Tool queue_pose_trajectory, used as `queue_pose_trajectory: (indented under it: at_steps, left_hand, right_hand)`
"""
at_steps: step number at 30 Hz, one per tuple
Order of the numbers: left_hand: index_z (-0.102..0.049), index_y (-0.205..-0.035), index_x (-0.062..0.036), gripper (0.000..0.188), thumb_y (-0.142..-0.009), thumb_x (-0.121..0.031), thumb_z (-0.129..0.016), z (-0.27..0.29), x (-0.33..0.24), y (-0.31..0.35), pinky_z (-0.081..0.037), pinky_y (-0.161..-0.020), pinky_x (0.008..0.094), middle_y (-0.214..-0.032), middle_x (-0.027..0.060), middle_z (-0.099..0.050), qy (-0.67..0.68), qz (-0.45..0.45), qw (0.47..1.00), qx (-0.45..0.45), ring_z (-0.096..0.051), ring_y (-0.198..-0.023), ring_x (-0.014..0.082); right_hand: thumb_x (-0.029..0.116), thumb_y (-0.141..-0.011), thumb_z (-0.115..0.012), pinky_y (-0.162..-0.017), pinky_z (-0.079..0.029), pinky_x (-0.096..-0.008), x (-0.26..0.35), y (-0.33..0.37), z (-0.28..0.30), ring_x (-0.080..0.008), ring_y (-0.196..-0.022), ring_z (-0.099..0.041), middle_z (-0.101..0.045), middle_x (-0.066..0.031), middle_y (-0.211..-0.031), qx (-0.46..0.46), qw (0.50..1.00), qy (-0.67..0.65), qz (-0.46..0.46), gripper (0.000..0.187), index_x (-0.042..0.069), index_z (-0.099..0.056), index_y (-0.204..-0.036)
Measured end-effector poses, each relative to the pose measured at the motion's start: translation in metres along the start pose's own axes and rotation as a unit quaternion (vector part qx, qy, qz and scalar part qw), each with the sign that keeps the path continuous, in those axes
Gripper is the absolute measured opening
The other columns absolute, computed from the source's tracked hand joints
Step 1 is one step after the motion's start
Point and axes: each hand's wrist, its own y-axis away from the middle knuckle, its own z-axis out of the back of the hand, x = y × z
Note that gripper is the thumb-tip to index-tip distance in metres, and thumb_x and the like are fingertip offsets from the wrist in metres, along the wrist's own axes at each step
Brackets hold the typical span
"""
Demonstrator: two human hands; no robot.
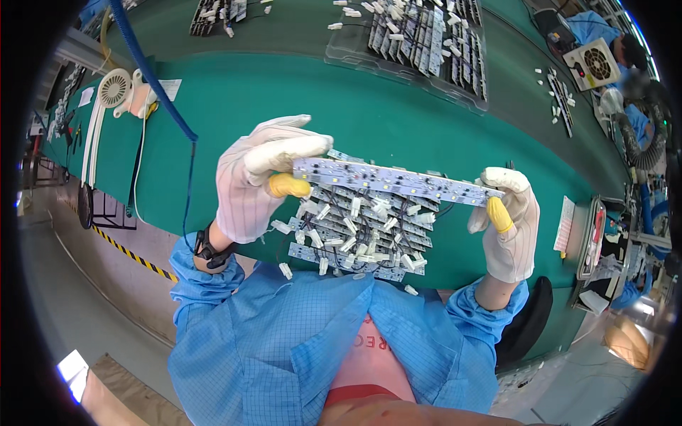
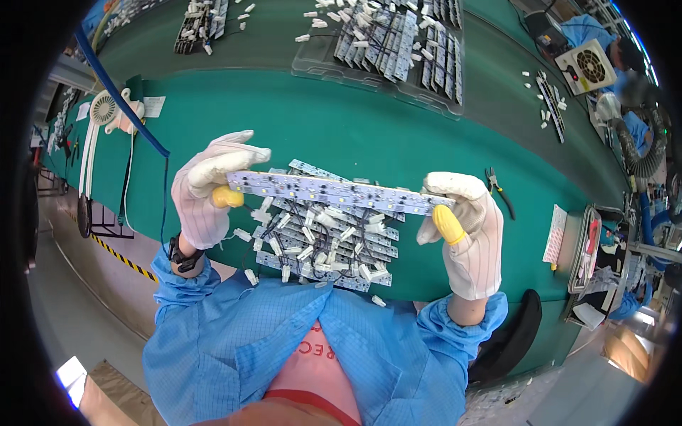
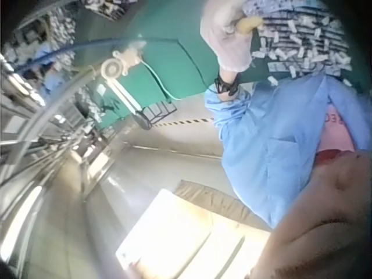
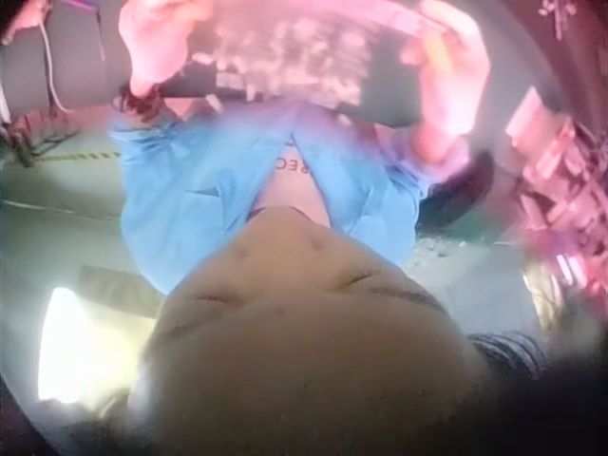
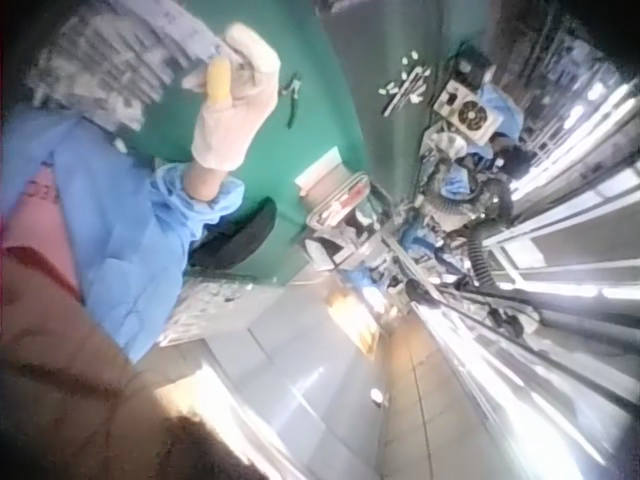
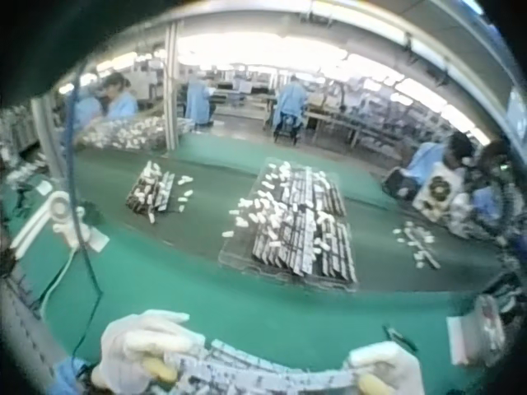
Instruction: Inspecting and handling strips of printed circuit boards on an assembly line.
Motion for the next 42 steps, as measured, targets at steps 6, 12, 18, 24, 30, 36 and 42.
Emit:
queue_pose_trajectory:
  at_steps: [6, 12, 18, 24, 30, 36, 42]
  left_hand:
    - [-0.068, -0.104, -0.0022, 0.058, -0.078, -0.054, -0.062, 0.0, 0.004, 0.004, -0.043, -0.096, 0.0424, -0.097, 0.0094, -0.07, 0.052, 0.098, 0.993, -0.039, -0.061, -0.104, 0.0295]
    - [-0.068, -0.102, -0.0014, 0.059, -0.08, -0.055, -0.059, 0.001, 0.006, 0.005, -0.044, -0.096, 0.0423, -0.097, 0.0107, -0.069, 0.045, 0.087, 0.995, -0.035, -0.061, -0.103, 0.031]
    - [-0.065, -0.106, 0.0019, 0.061, -0.08, -0.053, -0.06, 0.0, 0.013, 0.003, -0.042, -0.098, 0.0507, -0.098, 0.0159, -0.068, 0.055, 0.003, 0.998, -0.044, -0.064, -0.098, 0.0279]
    - [-0.062, -0.111, 0.0042, 0.064, -0.079, -0.051, -0.064, 0.0, 0.009, 0.01, -0.035, -0.104, 0.0494, -0.104, 0.0163, -0.067, 0.068, 0.097, 0.991, -0.069, -0.056, -0.113, 0.0312]
    - [-0.062, -0.114, 0.0025, 0.06, -0.088, -0.051, -0.056, -0.001, 0.003, 0.003, -0.038, -0.102, 0.041, -0.108, 0.0157, -0.067, 0.048, 0.196, 0.978, -0.062, -0.051, -0.12, 0.0304]
    - [-0.064, -0.112, 0.003, 0.054, -0.091, -0.046, -0.053, 0.0, 0.003, 0.0, -0.046, -0.093, 0.0343, -0.109, 0.0121, -0.067, -0.024, 0.179, 0.983, 0.008, -0.054, -0.118, 0.0249]
    - [-0.06, -0.116, 0.0056, 0.052, -0.085, -0.035, -0.066, 0.0, 0.009, 0.012, -0.052, -0.088, 0.0351, -0.119, 0.0218, -0.06, 0.138, 0.207, 0.965, -0.081, -0.059, -0.111, 0.0287]
  right_hand:
    - [0.044, -0.086, -0.064, -0.048, -0.04, -0.0207, 0.004, -0.003, 0.0, -0.0101, -0.049, -0.052, -0.059, -0.0085, -0.073, 0.041, 0.998, 0.048, 0.017, 0.054, -0.002, -0.055, -0.112]
    - [0.043, -0.086, -0.065, -0.049, -0.041, -0.021, 0.005, -0.001, 0.0, -0.0109, -0.05, -0.054, -0.061, -0.0105, -0.074, 0.045, 0.999, 0.001, -0.006, 0.053, -0.002, -0.054, -0.112]
    - [0.036, -0.084, -0.069, -0.052, -0.042, -0.0213, 0.01, 0.002, -0.005, -0.0108, -0.052, -0.054, -0.061, -0.0092, -0.077, 0.02, 1.0, 0.021, -0.009, 0.048, -0.002, -0.056, -0.111]
    - [0.03, -0.084, -0.069, -0.054, -0.041, -0.0212, 0.014, 0.002, -0.002, -0.0102, -0.055, -0.054, -0.06, -0.0061, -0.079, 0.066, 0.997, 0.015, -0.027, 0.044, -0.002, -0.056, -0.111]
    - [0.05, -0.083, -0.065, -0.052, -0.046, -0.0208, 0.014, 0.003, -0.001, -0.0109, -0.058, -0.059, -0.063, -0.009, -0.082, 0.089, 0.995, -0.046, -0.004, 0.066, -0.003, -0.052, -0.118]
    - [0.049, -0.085, -0.064, -0.053, -0.046, -0.02, 0.017, 0.003, -0.003, -0.0101, -0.058, -0.06, -0.065, -0.0101, -0.081, 0.117, 0.99, -0.071, -0.031, 0.064, -0.003, -0.052, -0.119]
    - [0.041, -0.085, -0.066, -0.054, -0.043, -0.0202, 0.012, -0.002, -0.003, -0.0098, -0.057, -0.057, -0.06, -0.0055, -0.073, 0.083, 0.996, -0.029, 0.007, 0.055, -0.003, -0.053, -0.117]
